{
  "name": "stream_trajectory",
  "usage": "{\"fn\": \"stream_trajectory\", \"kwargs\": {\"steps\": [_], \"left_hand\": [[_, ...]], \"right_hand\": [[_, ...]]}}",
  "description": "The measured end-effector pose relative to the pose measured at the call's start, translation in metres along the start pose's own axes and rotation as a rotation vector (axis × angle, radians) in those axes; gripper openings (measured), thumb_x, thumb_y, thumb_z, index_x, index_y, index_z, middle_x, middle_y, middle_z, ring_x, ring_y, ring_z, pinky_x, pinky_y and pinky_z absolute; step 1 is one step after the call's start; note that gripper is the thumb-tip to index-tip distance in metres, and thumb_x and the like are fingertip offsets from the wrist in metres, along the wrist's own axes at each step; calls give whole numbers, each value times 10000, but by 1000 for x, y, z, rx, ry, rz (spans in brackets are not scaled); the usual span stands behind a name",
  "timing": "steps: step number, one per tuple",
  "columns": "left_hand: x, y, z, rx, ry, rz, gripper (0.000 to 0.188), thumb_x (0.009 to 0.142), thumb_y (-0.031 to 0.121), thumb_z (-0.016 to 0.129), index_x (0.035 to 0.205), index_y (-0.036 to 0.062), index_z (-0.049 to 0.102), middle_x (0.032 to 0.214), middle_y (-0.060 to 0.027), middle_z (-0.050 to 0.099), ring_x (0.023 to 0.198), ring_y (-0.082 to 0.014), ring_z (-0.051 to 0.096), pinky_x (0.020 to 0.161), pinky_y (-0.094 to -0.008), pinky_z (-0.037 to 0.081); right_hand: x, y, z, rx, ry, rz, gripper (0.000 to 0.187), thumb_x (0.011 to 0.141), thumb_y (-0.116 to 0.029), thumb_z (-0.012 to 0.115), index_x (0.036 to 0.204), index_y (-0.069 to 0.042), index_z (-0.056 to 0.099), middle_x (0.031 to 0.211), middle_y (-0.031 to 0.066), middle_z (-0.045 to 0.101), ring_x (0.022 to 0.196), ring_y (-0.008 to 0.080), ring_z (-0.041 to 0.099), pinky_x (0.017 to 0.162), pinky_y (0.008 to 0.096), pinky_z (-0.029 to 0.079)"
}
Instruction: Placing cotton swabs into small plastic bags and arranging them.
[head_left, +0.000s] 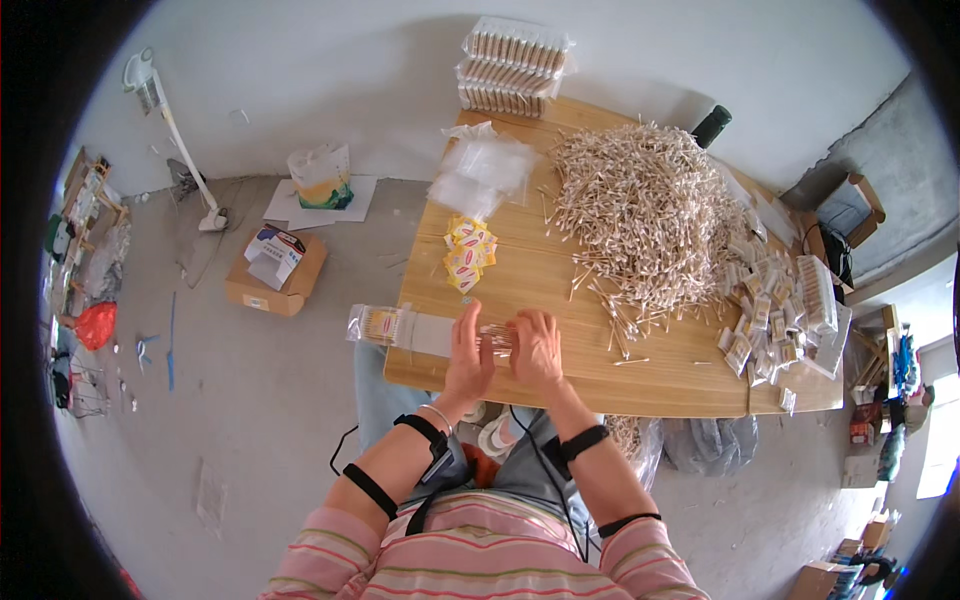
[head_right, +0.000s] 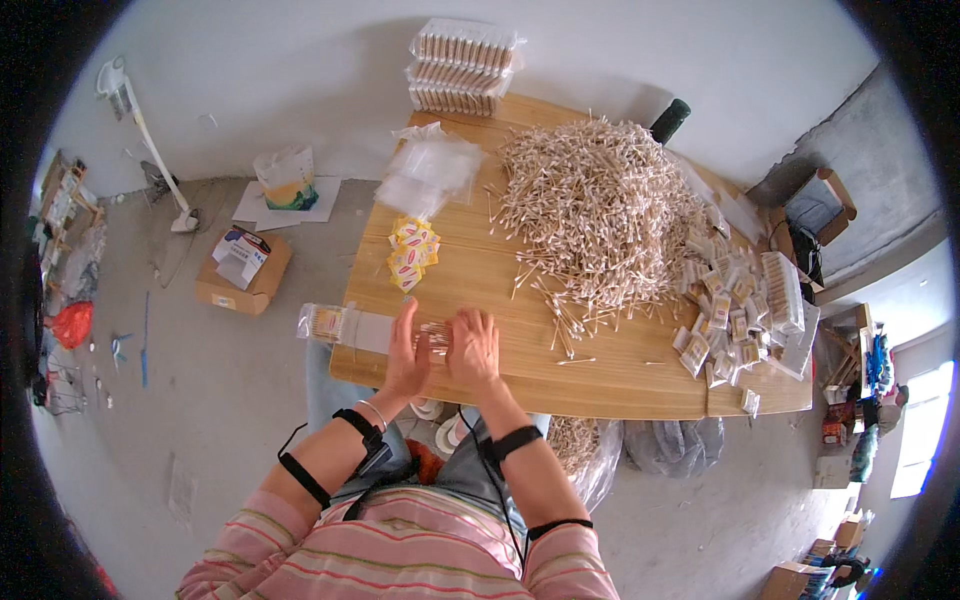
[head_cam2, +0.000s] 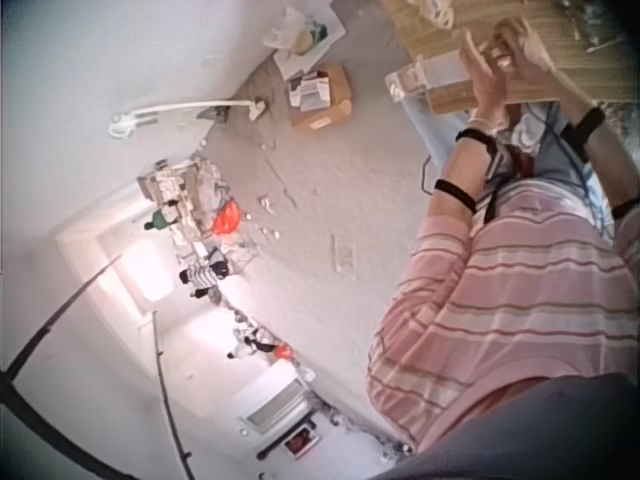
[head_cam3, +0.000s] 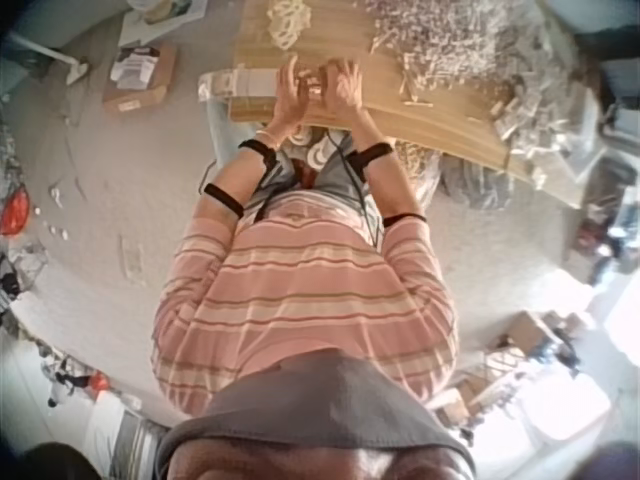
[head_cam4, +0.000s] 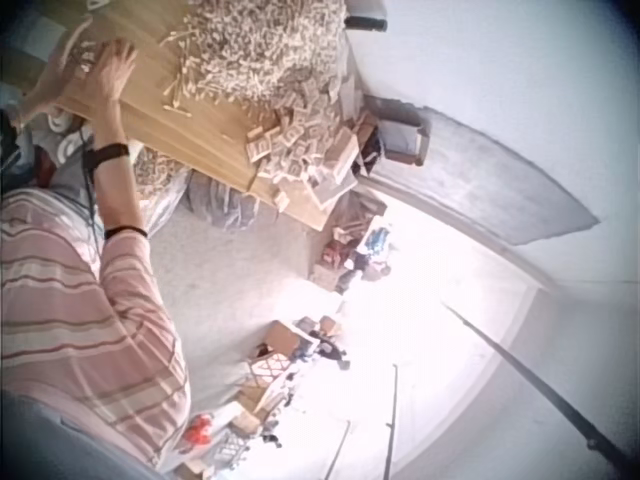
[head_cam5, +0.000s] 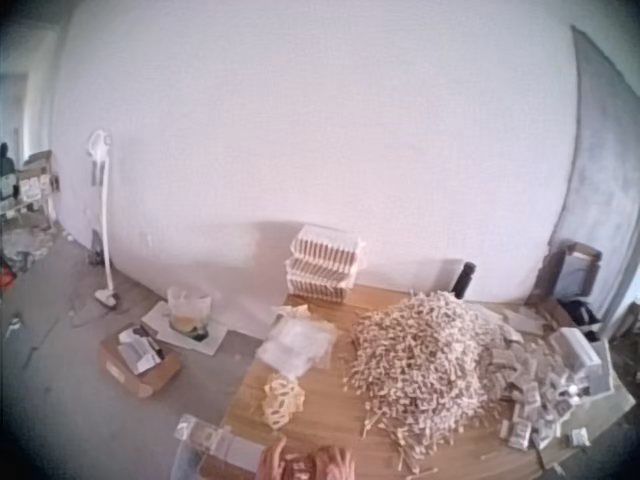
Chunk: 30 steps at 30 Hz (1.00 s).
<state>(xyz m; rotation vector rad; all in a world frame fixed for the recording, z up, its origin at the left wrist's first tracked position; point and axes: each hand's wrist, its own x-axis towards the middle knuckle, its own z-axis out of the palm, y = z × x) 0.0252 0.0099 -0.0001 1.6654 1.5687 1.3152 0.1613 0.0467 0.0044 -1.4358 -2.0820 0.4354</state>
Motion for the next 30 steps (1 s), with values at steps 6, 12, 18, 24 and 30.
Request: {"fn": "stream_trajectory", "kwargs": {"steps": [6, 12, 18, 24, 30], "left_hand": [[2, -14, 3, -77, 154, 46, 440, 940, 16, 426, 1375, -35, 382, 1339, -251, 468, 1238, -413, 459, 1052, -438, 373], [1, -18, 0, -117, 126, 50, 403, 1019, 143, 398, 1391, -12, 394, 1406, -212, 421, 1294, -331, 447, 1069, -394, 395], [5, -9, -1, -89, 135, 46, 376, 963, 60, 435, 1332, -9, 449, 1345, -228, 488, 1254, -394, 464, 1051, -434, 389], [3, -16, -4, -146, 168, 12, 364, 995, 123, 414, 1331, -13, 450, 1341, -231, 492, 1239, -391, 480, 1038, -422, 399], [7, -14, -5, -130, 146, 6, 377, 1017, 190, 402, 1330, -12, 454, 1337, -227, 499, 1232, -384, 487, 1032, -418, 398]], "right_hand": [[-28, -19, 12, -332, -190, -90, 731, 888, -362, 542, 1475, -13, 283, 1543, 185, 262, 1459, 346, 172, 1184, 460, 149], [-12, -18, 6, -460, -273, -81, 734, 909, -456, 489, 1471, -21, 305, 1551, 179, 251, 1454, 341, 187, 1181, 480, 142], [-40, -26, 0, -480, -281, -121, 769, 902, -479, 514, 1481, -27, 285, 1558, 199, 207, 1460, 356, 150, 1176, 503, 133], [-14, -15, -19, -222, -232, -72, 969, 789, -502, 685, 1495, -21, 227, 1558, 209, 196, 1456, 373, 153, 1174, 511, 136], [-5, -3, -13, -153, -197, -27, 995, 746, -382, 772, 1485, -3, 223, 1553, 216, 200, 1451, 380, 162, 1175, 489, 159]]}}
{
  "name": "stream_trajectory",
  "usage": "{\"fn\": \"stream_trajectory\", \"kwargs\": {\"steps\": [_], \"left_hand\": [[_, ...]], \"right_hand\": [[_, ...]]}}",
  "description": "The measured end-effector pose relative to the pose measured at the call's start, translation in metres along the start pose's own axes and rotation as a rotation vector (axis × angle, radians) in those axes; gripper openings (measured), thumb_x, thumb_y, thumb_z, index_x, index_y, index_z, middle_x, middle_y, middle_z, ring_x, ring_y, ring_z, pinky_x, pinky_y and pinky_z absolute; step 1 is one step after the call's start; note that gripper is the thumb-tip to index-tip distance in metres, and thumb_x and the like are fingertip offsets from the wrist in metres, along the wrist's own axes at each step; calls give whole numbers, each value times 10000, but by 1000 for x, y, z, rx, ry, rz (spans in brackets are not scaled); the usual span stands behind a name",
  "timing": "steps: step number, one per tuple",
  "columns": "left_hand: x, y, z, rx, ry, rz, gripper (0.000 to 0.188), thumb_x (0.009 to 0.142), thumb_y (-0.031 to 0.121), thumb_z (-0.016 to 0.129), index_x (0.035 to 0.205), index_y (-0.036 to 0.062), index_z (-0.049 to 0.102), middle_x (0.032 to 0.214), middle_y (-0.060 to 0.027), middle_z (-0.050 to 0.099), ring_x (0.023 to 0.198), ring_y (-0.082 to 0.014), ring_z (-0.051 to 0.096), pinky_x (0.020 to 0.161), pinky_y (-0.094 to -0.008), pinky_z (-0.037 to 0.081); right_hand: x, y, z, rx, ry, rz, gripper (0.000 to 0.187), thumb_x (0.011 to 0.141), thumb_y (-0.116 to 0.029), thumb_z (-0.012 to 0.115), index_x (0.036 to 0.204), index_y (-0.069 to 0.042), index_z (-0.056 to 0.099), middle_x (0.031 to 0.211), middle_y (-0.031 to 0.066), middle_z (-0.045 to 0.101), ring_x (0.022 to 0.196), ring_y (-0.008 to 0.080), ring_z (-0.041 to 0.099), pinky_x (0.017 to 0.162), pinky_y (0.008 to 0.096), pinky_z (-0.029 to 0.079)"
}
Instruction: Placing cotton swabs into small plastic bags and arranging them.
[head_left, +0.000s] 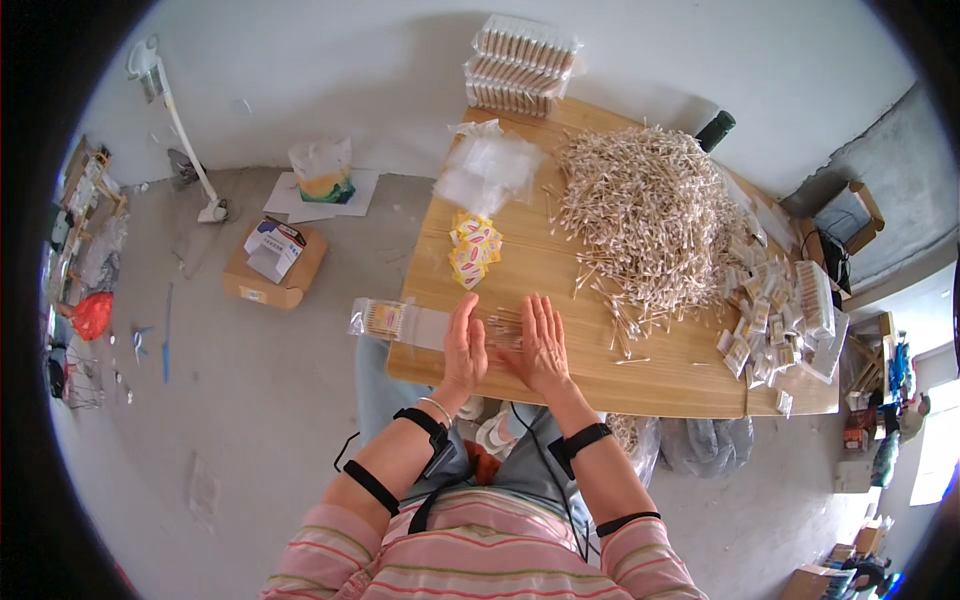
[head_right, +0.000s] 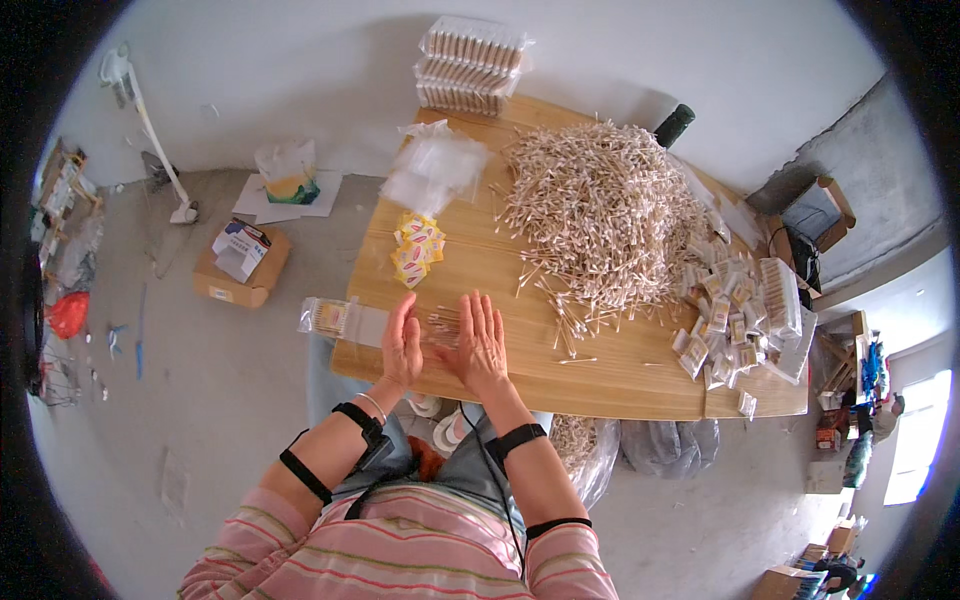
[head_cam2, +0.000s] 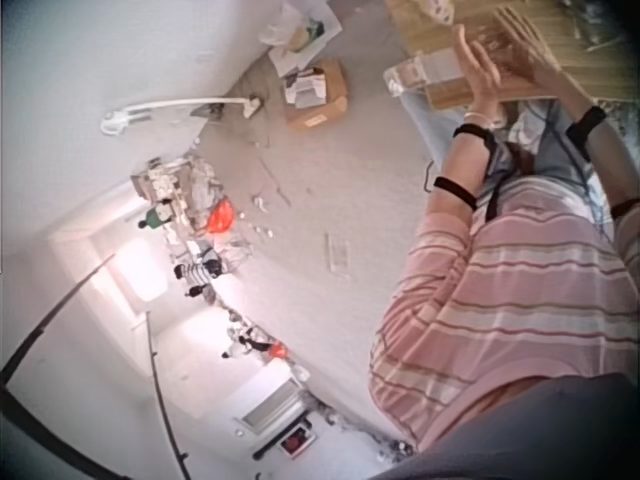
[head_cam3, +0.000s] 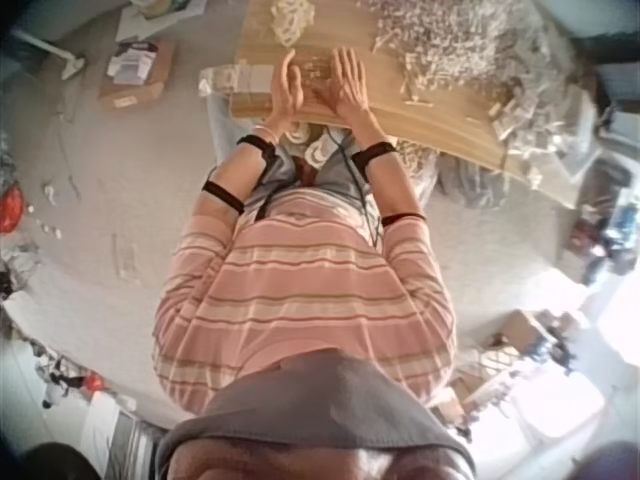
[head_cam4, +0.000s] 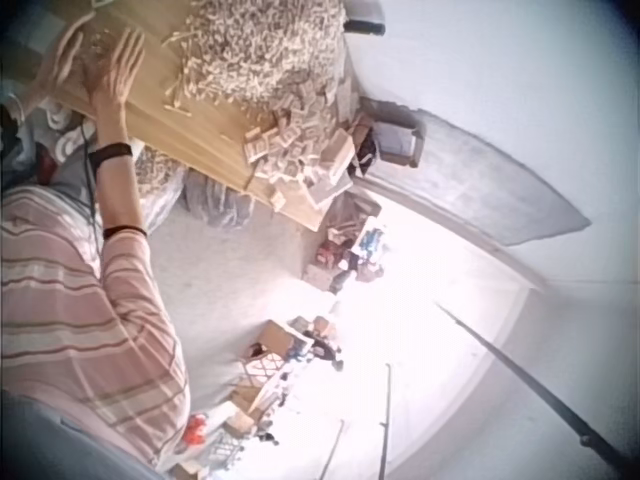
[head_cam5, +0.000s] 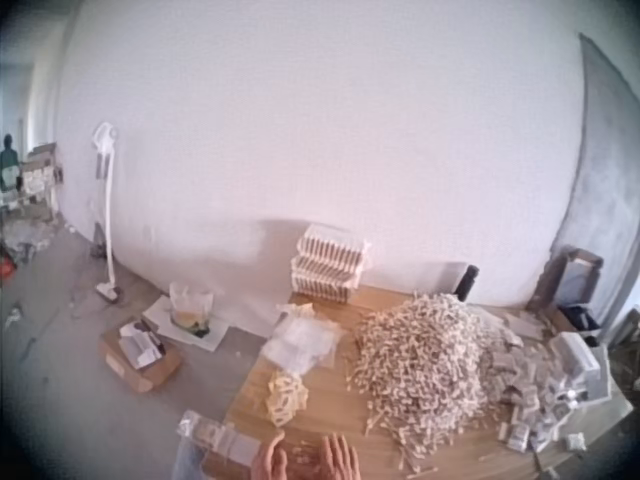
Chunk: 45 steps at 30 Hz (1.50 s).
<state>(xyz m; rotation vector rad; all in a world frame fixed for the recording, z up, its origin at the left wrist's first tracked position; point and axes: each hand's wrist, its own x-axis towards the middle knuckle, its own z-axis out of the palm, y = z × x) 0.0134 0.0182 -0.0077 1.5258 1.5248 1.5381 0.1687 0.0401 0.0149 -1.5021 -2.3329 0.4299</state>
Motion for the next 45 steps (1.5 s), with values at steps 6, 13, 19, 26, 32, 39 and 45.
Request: {"fn": "stream_trajectory", "kwargs": {"steps": [6, 13, 19, 26, 32, 39, 45], "left_hand": [[-2, -4, -1, -83, 2, -79, 416, 1029, 234, 393, 1375, 5, 425, 1361, -234, 484, 1253, -386, 477, 1050, -412, 383], [3, 2, -4, -26, -156, 19, 432, 1028, 232, 393, 1397, 8, 403, 1400, -230, 459, 1291, -388, 449, 1066, -403, 368], [0, -8, -4, -183, -127, -146, 541, 1049, 354, 338, 1424, -36, 364, 1445, -198, 429, 1353, -295, 402, 1109, -375, 315], [4, -14, -4, -420, -101, -277, 580, 1045, 392, 340, 1425, -46, 357, 1456, -199, 408, 1370, -275, 373, 1128, -364, 288], [4, -11, -3, -410, -132, -255, 591, 1042, 401, 341, 1425, -50, 361, 1453, -204, 416, 1370, -271, 373, 1128, -352, 277], [6, -6, -2, -378, -117, -283, 653, 1033, 473, 297, 1441, -35, 345, 1467, -213, 397, 1375, -293, 359, 1129, -351, 259], [4, 7, 3, -262, -205, -231, 752, 1006, 551, 311, 1456, -52, 306, 1522, -192, 315, 1409, -267, 298, 1153, -353, 220]], "right_hand": [[-2, 4, 21, 455, 405, 158, 685, 883, -201, 637, 1436, 19, 297, 1515, 265, 254, 1421, 415, 225, 1158, 474, 219], [4, -10, 34, 626, 461, 128, 498, 958, -88, 474, 1415, 36, 321, 1503, 277, 271, 1416, 433, 224, 1162, 480, 206], [7, -16, 26, -78, 82, 92, 643, 949, -295, 510, 1455, 31, 284, 1537, 220, 248, 1443, 400, 172, 1180, 485, 147], [-21, -38, 30, -270, -39, -49, 774, 910, -504, 487, 1460, 11, 305, 1537, 225, 243, 1444, 394, 173, 1175, 501, 136], [-16, -35, 27, -236, 1, -32, 749, 901, -441, 522, 1464, 0, 298, 1539, 233, 229, 1444, 406, 164, 1171, 515, 130], [-3, -2, 25, 619, 427, 111, 578, 966, -201, 489, 1463, 4, 279, 1542, 246, 217, 1446, 420, 152, 1173, 483, 154], [-1, -19, 36, 757, 370, 176, 512, 1033, -238, 366, 1456, 32, 266, 1535, 259, 231, 1453, 389, 158, 1173, 432, 163]]}}
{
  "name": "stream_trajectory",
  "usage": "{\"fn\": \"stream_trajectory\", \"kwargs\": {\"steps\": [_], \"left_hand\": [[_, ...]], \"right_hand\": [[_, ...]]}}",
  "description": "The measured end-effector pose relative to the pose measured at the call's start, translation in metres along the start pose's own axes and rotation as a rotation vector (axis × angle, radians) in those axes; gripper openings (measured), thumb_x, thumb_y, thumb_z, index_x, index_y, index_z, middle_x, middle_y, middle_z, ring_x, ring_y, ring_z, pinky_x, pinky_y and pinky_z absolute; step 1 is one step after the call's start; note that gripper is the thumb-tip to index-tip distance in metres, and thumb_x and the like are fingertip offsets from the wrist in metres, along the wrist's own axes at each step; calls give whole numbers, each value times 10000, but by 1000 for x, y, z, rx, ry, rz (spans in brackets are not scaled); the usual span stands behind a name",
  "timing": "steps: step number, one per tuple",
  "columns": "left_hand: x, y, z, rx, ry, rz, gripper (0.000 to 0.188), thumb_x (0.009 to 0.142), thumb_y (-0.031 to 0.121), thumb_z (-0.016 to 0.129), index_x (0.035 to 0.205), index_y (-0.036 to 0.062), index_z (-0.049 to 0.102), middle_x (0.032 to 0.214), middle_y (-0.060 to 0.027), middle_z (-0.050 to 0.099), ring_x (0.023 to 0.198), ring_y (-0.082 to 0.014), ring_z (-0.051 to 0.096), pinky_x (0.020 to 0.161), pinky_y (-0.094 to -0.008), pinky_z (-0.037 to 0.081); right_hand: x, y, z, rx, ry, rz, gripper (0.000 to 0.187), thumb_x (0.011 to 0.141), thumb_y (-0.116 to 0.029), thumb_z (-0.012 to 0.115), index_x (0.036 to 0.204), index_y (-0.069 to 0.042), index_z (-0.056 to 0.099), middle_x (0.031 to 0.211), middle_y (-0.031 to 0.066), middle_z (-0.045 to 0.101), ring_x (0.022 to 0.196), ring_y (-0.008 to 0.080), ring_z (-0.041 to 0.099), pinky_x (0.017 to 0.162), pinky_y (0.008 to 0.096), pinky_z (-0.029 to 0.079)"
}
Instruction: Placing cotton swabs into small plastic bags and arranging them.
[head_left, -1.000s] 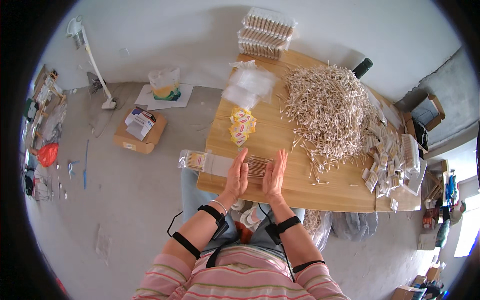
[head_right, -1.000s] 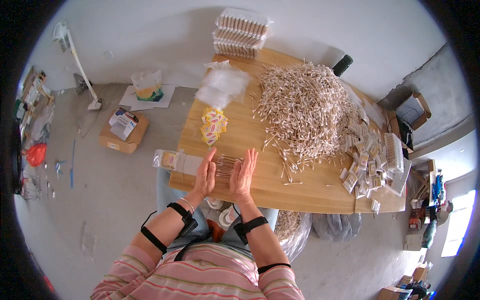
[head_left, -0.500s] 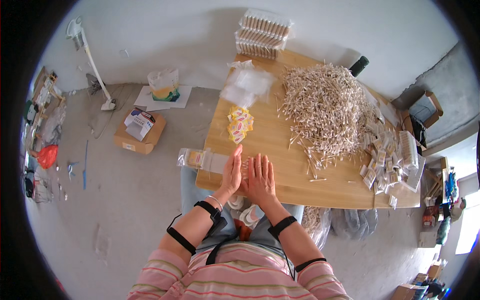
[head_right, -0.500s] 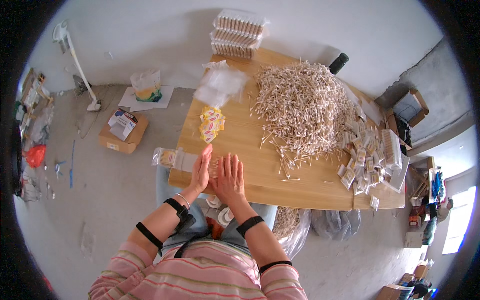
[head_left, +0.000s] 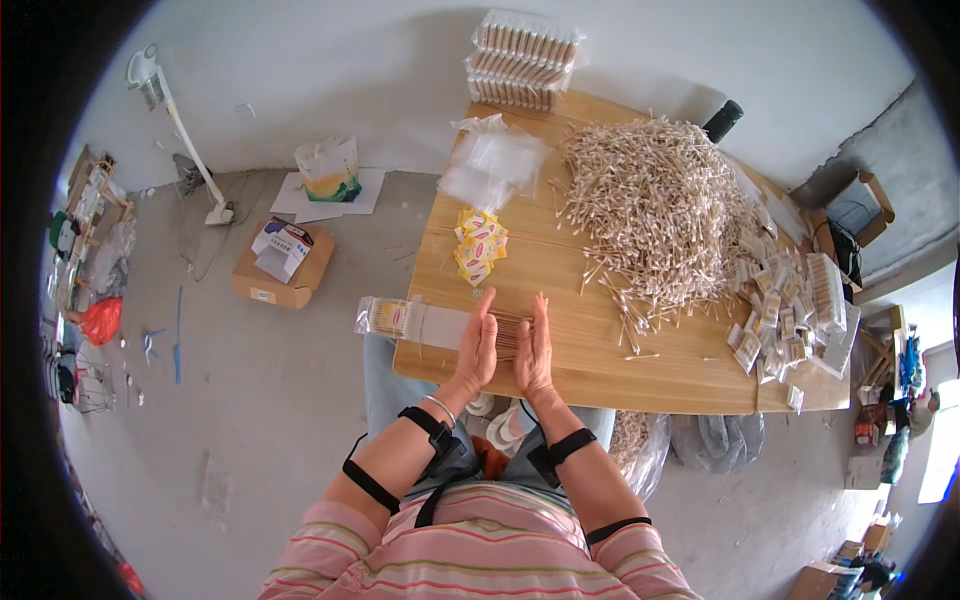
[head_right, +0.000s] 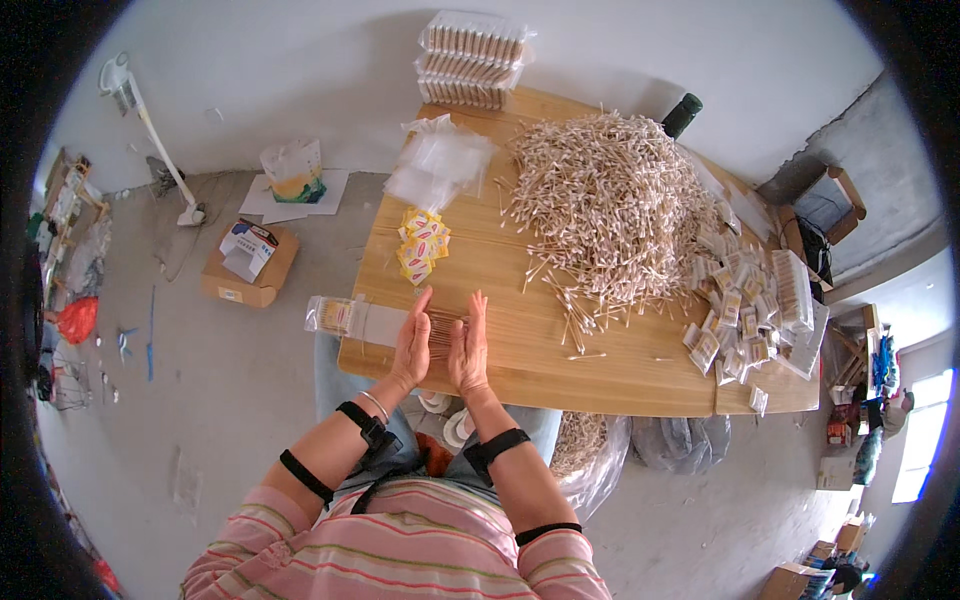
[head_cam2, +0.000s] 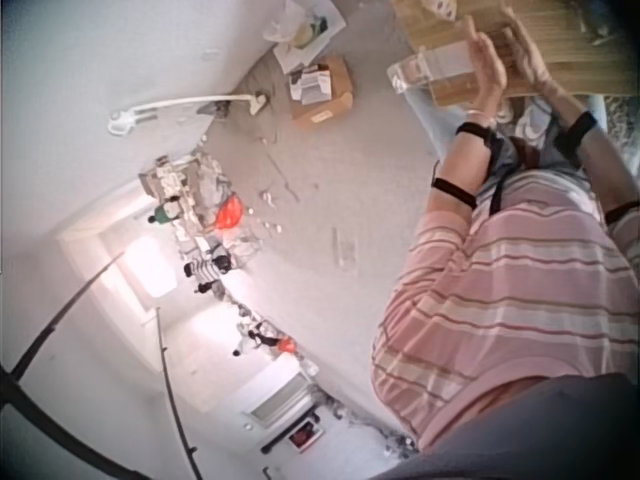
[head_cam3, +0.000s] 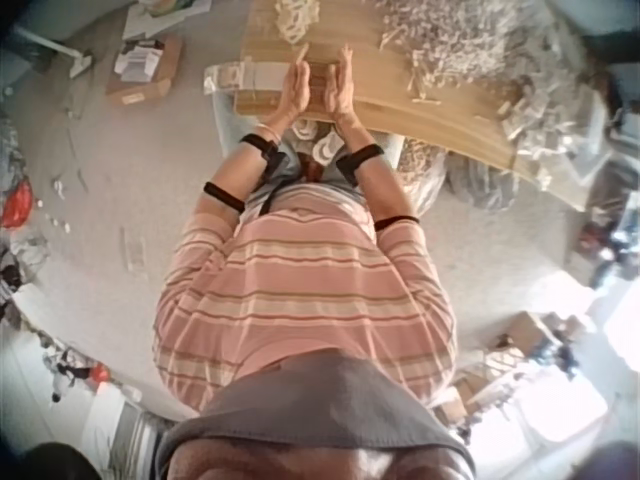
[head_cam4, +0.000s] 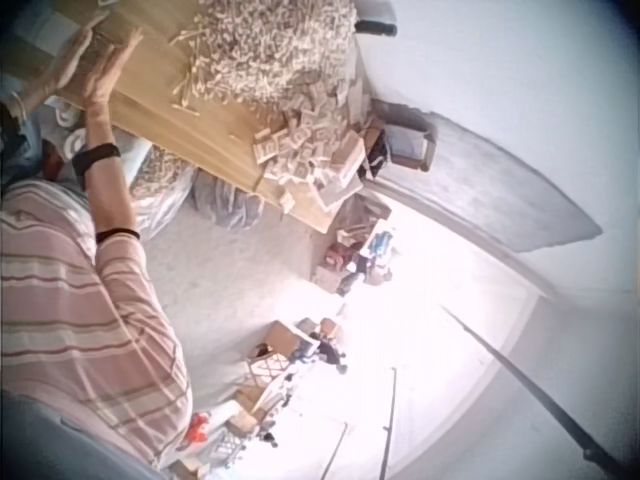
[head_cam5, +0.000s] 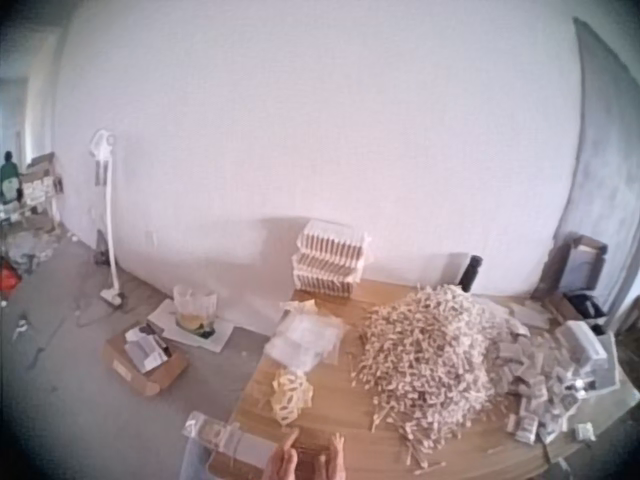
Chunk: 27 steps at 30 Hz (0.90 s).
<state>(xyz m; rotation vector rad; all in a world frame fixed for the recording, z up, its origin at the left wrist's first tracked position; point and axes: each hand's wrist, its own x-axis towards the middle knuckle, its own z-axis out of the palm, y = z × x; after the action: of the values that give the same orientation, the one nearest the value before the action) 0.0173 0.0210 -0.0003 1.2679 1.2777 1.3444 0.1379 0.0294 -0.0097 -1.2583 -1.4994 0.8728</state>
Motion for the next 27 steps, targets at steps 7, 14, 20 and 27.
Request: {"fn": "stream_trajectory", "kwargs": {"steps": [7, 14, 20, 27], "left_hand": [[6, -8, -1, -125, 44, -14, 665, 1029, 479, 303, 1440, -43, 333, 1486, -213, 369, 1406, -306, 312, 1144, -360, 240], [12, -9, -11, -170, 25, 0, 743, 1010, 548, 295, 1442, -56, 324, 1492, -218, 353, 1406, -285, 303, 1146, -366, 234], [9, 1, -20, -157, 45, -25, 751, 1009, 554, 290, 1434, -64, 337, 1473, -213, 386, 1383, -284, 345, 1135, -365, 252], [7, -2, -18, -135, 45, -25, 715, 1018, 527, 297, 1428, -55, 357, 1454, -209, 417, 1364, -265, 375, 1117, -340, 275]], "right_hand": [[9, 0, -6, 167, 94, 44, 533, 1036, -297, 382, 1452, 21, 283, 1527, 265, 247, 1450, 388, 175, 1167, 420, 174], [4, -7, -13, -103, -8, -143, 585, 993, -285, 466, 1459, 16, 281, 1527, 266, 241, 1449, 390, 175, 1175, 457, 158], [-20, -16, -7, -874, -399, -297, 736, 890, -330, 564, 1477, -5, 261, 1547, 209, 231, 1453, 368, 172, 1180, 488, 133], [-7, -9, -9, -530, -80, -167, 743, 864, -167, 589, 1467, 38, 206, 1533, 290, 167, 1424, 469, 156, 1161, 530, 162]]}}
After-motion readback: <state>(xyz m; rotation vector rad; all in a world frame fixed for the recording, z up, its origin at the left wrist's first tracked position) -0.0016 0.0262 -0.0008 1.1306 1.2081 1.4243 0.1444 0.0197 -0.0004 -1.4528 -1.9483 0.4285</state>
